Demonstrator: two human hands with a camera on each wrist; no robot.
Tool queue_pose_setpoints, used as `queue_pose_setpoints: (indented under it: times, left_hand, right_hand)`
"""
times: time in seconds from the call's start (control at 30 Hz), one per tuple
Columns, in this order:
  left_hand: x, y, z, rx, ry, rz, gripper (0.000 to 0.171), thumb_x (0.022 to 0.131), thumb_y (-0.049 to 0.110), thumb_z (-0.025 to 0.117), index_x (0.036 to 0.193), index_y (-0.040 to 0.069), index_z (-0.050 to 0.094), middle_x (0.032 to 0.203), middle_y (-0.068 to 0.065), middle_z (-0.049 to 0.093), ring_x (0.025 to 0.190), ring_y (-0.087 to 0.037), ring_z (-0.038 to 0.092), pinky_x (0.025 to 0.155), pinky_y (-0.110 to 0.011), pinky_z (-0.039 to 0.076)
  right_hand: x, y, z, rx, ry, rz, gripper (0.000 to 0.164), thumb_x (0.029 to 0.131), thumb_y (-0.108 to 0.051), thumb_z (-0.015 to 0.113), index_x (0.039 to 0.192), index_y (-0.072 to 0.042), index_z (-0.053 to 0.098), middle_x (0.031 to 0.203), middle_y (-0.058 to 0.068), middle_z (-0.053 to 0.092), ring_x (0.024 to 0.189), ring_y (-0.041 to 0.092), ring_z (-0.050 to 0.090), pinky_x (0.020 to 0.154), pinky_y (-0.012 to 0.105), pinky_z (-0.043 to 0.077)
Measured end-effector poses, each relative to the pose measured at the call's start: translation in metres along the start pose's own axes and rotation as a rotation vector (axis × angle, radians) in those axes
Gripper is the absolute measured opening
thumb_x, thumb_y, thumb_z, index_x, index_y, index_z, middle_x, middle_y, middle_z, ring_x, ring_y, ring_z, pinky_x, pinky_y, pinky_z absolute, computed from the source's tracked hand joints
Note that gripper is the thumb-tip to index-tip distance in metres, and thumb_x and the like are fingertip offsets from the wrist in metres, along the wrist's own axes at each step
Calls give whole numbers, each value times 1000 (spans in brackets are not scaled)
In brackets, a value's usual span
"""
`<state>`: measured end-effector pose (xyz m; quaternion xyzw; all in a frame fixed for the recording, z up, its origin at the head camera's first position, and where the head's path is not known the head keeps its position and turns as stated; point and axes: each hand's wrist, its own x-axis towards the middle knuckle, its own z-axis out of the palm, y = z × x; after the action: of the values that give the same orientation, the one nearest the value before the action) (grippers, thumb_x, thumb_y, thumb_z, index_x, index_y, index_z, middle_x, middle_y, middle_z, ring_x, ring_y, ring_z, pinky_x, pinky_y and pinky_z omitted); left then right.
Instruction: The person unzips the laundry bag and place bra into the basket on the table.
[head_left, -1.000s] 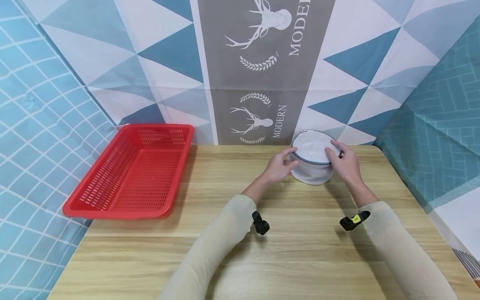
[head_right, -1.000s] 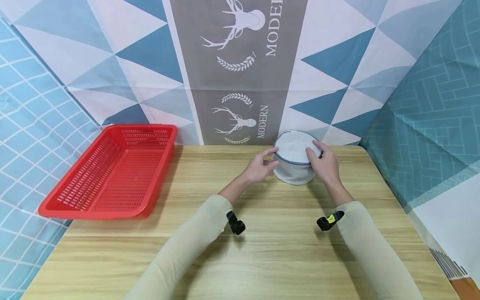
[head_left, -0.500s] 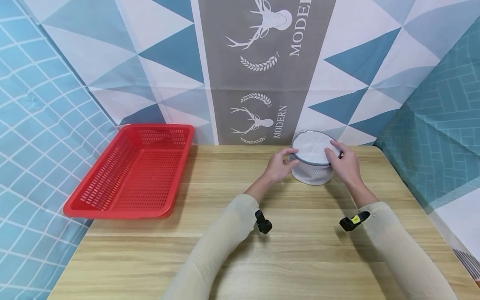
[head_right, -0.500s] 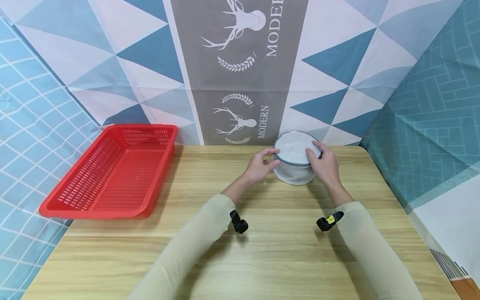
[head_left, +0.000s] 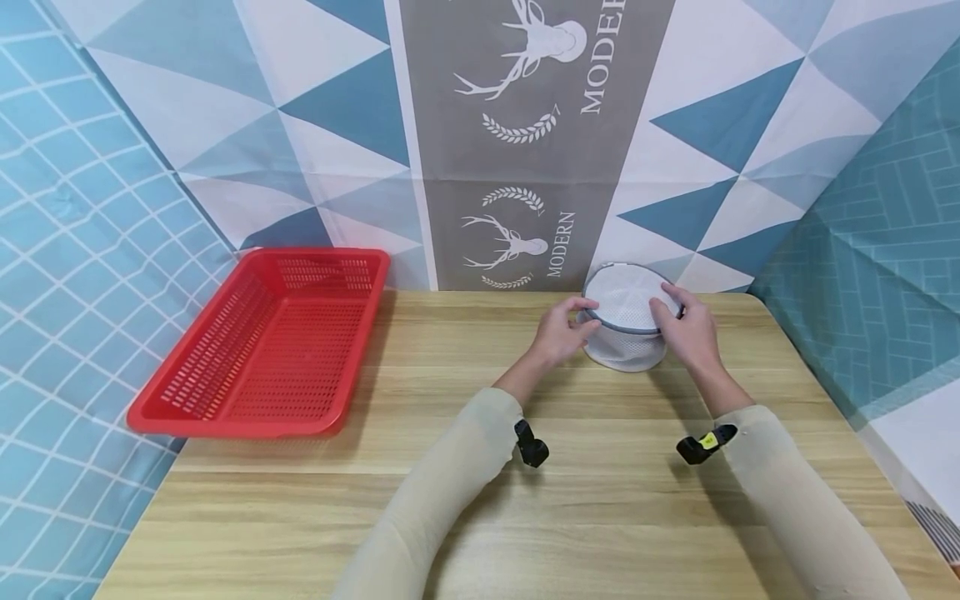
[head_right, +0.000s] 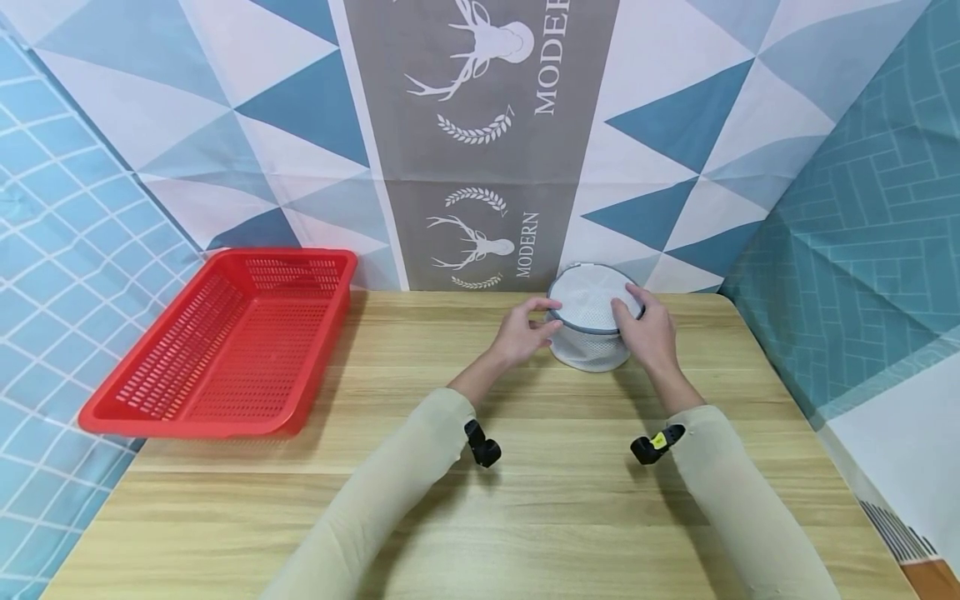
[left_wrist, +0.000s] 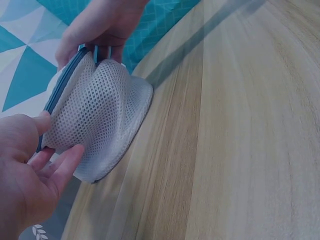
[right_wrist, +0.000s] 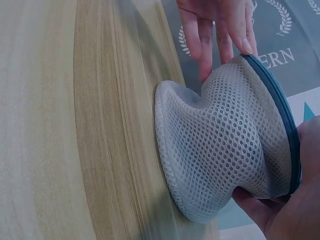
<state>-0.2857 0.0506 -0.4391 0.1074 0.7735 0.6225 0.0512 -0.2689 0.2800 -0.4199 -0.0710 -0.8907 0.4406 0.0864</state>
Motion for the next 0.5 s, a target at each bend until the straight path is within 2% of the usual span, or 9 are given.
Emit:
queue_pose_setpoints:
  times: [0.5]
  left_hand:
    - [0, 3, -2, -29, -11, -4, 33, 105, 6, 77, 138, 9, 74, 153, -17, 67, 103, -22, 79, 80, -23, 68]
  right_hand:
    - [0, -2, 5, 33, 36, 10, 71, 115, -45, 52, 174, -7, 41, 183, 25, 35, 172, 48, 31, 142, 61, 28]
